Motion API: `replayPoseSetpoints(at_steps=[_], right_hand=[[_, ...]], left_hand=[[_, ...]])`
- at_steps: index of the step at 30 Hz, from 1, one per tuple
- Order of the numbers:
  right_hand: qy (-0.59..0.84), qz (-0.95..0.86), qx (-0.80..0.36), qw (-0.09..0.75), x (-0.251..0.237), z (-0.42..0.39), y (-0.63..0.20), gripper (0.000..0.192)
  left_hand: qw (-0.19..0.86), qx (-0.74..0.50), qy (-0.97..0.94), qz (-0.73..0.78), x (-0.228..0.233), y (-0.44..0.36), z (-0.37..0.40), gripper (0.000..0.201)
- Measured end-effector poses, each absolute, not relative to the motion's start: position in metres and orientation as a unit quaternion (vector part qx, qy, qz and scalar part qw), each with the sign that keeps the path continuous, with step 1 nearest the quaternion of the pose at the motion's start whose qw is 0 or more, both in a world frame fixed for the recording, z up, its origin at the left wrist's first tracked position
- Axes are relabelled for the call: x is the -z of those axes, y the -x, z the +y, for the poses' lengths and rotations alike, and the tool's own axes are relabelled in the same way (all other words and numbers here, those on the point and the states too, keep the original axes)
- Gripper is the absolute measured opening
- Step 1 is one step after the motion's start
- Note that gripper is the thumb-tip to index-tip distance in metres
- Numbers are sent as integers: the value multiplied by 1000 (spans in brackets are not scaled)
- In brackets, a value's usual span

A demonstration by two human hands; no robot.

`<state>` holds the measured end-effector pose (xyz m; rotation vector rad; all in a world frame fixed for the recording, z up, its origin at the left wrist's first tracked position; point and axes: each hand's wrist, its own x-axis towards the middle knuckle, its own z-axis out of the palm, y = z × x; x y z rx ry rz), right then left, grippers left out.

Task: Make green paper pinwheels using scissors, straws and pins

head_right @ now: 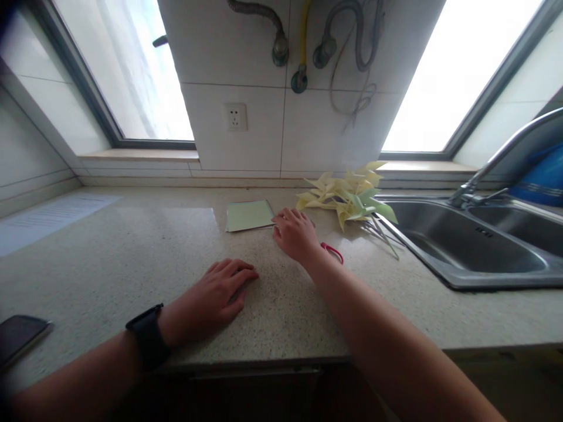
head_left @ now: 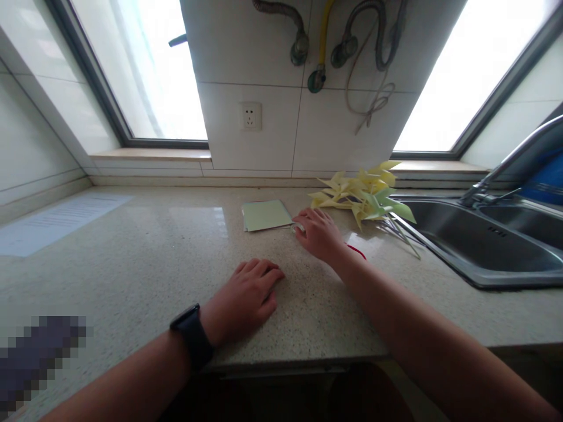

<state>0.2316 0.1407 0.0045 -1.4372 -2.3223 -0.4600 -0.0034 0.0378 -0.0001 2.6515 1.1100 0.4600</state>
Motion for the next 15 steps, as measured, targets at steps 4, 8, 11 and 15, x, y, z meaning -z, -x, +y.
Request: replayPoseSetpoints(at_steps=[4,8,11,15], right_hand=[[474,-847,146,190,-8,143,-208,36],[456,-864,140,163,4,162,-177,34],[465,-862,141,143,14,177,-162,36],[468,-863,151,115,17,181,-158,34]], left_hand=[[112,-155,-906,377,-2,4,38,40],[111,-156,-907,374,-2,4,38,39],[113,-156,-906,376,-1,4,38,39],[114,-158,-904,380,0,4,38,38]])
